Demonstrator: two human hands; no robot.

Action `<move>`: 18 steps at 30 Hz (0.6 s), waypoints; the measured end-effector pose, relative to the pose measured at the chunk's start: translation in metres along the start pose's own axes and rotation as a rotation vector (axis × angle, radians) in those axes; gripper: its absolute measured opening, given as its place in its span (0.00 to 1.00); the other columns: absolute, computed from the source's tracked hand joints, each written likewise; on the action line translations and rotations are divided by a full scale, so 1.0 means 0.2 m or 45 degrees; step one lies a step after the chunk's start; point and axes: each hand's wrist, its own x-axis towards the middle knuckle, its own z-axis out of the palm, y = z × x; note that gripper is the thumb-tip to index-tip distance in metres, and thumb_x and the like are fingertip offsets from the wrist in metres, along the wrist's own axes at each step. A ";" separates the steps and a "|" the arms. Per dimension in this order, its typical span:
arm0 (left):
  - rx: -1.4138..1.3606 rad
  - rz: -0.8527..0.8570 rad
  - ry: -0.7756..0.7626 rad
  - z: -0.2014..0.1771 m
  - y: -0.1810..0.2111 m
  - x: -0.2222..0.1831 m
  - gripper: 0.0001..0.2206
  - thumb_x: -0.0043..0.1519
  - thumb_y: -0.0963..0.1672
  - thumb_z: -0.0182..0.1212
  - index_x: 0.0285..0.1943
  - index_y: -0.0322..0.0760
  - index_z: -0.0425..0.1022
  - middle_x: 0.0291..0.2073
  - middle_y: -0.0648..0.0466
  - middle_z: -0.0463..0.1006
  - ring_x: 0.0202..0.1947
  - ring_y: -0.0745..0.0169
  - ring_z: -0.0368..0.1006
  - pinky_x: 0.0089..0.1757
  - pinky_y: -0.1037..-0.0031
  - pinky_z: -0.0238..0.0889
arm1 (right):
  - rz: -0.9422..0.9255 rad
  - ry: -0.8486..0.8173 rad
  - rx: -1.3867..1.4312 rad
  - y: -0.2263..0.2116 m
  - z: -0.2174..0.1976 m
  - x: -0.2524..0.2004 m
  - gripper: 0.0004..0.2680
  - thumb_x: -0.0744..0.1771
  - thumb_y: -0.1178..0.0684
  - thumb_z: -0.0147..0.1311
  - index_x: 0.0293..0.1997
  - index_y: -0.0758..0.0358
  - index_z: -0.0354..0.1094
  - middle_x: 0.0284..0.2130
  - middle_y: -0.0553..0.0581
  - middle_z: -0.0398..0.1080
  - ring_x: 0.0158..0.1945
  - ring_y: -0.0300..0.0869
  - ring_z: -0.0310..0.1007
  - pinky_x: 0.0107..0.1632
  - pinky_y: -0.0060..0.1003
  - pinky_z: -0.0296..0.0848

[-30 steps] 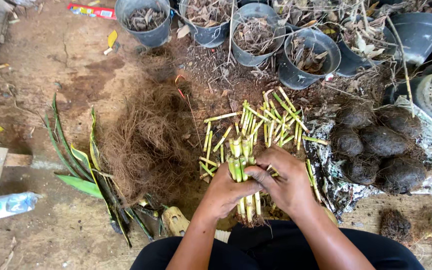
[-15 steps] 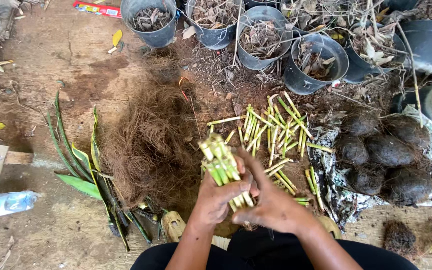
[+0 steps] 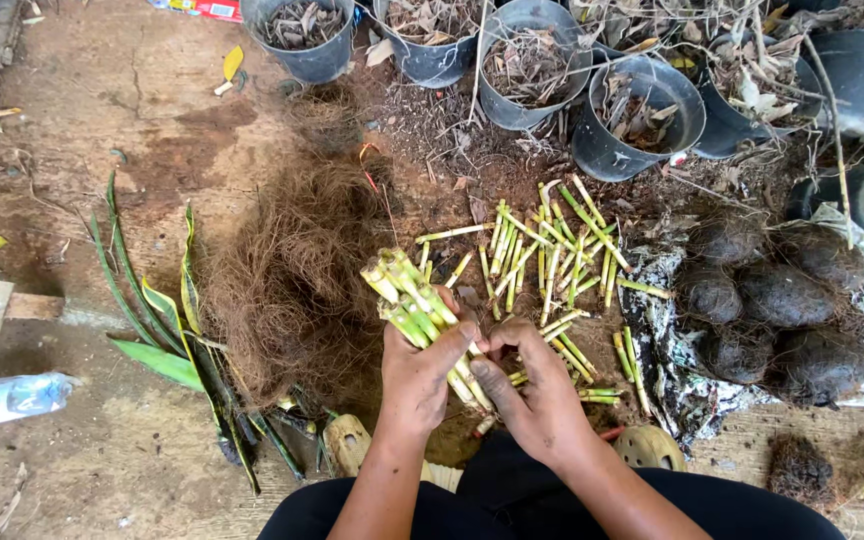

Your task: The person sits on the ground and gathers cut green plant stems into a neat bundle. They repeatedly pick up stems, align them, and hold the growing bundle in one hand while adding more pieces with the other.

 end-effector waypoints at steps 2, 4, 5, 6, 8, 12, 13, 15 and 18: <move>0.010 -0.001 0.028 -0.01 -0.01 0.00 0.12 0.58 0.35 0.68 0.48 0.28 0.71 0.31 0.48 0.78 0.32 0.61 0.77 0.36 0.71 0.73 | -0.078 0.026 -0.078 -0.01 0.00 0.01 0.09 0.66 0.60 0.61 0.46 0.63 0.65 0.39 0.57 0.70 0.45 0.41 0.72 0.50 0.39 0.72; 0.011 0.000 0.058 -0.01 -0.01 0.00 0.12 0.59 0.34 0.67 0.48 0.28 0.71 0.32 0.48 0.78 0.33 0.61 0.78 0.38 0.72 0.72 | -0.093 0.041 -0.108 -0.02 -0.01 0.02 0.08 0.65 0.61 0.61 0.44 0.64 0.67 0.37 0.56 0.71 0.44 0.40 0.73 0.48 0.38 0.72; 0.013 0.010 0.066 0.00 -0.02 0.00 0.12 0.59 0.34 0.68 0.47 0.29 0.71 0.32 0.48 0.78 0.34 0.62 0.78 0.38 0.72 0.73 | -0.068 0.042 -0.099 -0.03 -0.02 0.02 0.07 0.65 0.61 0.62 0.44 0.64 0.68 0.37 0.56 0.71 0.43 0.40 0.74 0.48 0.37 0.73; 0.013 0.020 0.077 0.00 -0.02 0.01 0.12 0.58 0.34 0.68 0.47 0.29 0.71 0.32 0.49 0.78 0.34 0.62 0.78 0.38 0.72 0.73 | -0.041 0.039 -0.089 -0.04 -0.02 0.02 0.07 0.64 0.61 0.62 0.43 0.64 0.69 0.36 0.55 0.72 0.42 0.40 0.74 0.47 0.36 0.73; 0.039 0.034 0.086 0.01 -0.02 0.01 0.12 0.58 0.35 0.68 0.47 0.29 0.71 0.32 0.49 0.78 0.34 0.63 0.78 0.38 0.73 0.73 | -0.046 0.044 -0.047 -0.06 -0.03 0.02 0.07 0.65 0.61 0.61 0.44 0.65 0.69 0.37 0.55 0.71 0.42 0.40 0.73 0.48 0.35 0.73; 0.072 0.030 0.094 0.02 -0.03 0.02 0.12 0.58 0.35 0.68 0.47 0.30 0.72 0.33 0.52 0.77 0.34 0.66 0.75 0.37 0.75 0.71 | -0.040 0.038 -0.001 -0.05 -0.04 0.02 0.06 0.65 0.61 0.61 0.44 0.65 0.70 0.35 0.54 0.70 0.41 0.40 0.71 0.47 0.34 0.72; 0.062 0.028 0.104 0.02 -0.03 0.01 0.12 0.57 0.35 0.69 0.48 0.30 0.72 0.34 0.53 0.77 0.34 0.68 0.74 0.37 0.76 0.70 | -0.014 0.032 0.041 -0.05 -0.04 0.02 0.06 0.66 0.61 0.60 0.44 0.65 0.71 0.35 0.54 0.70 0.40 0.40 0.71 0.48 0.34 0.72; 0.128 0.046 0.032 0.02 -0.03 -0.02 0.10 0.59 0.36 0.69 0.46 0.28 0.74 0.34 0.52 0.77 0.33 0.67 0.74 0.35 0.75 0.69 | 0.049 0.010 0.121 -0.06 -0.03 0.00 0.05 0.66 0.61 0.60 0.45 0.65 0.71 0.34 0.53 0.70 0.40 0.39 0.70 0.48 0.34 0.72; 0.151 -0.009 0.142 0.04 -0.02 0.03 0.11 0.57 0.36 0.70 0.45 0.31 0.75 0.33 0.55 0.77 0.33 0.69 0.74 0.35 0.77 0.70 | 0.282 -0.016 0.261 -0.08 -0.04 0.04 0.05 0.66 0.62 0.57 0.45 0.65 0.70 0.38 0.53 0.70 0.44 0.38 0.70 0.51 0.33 0.71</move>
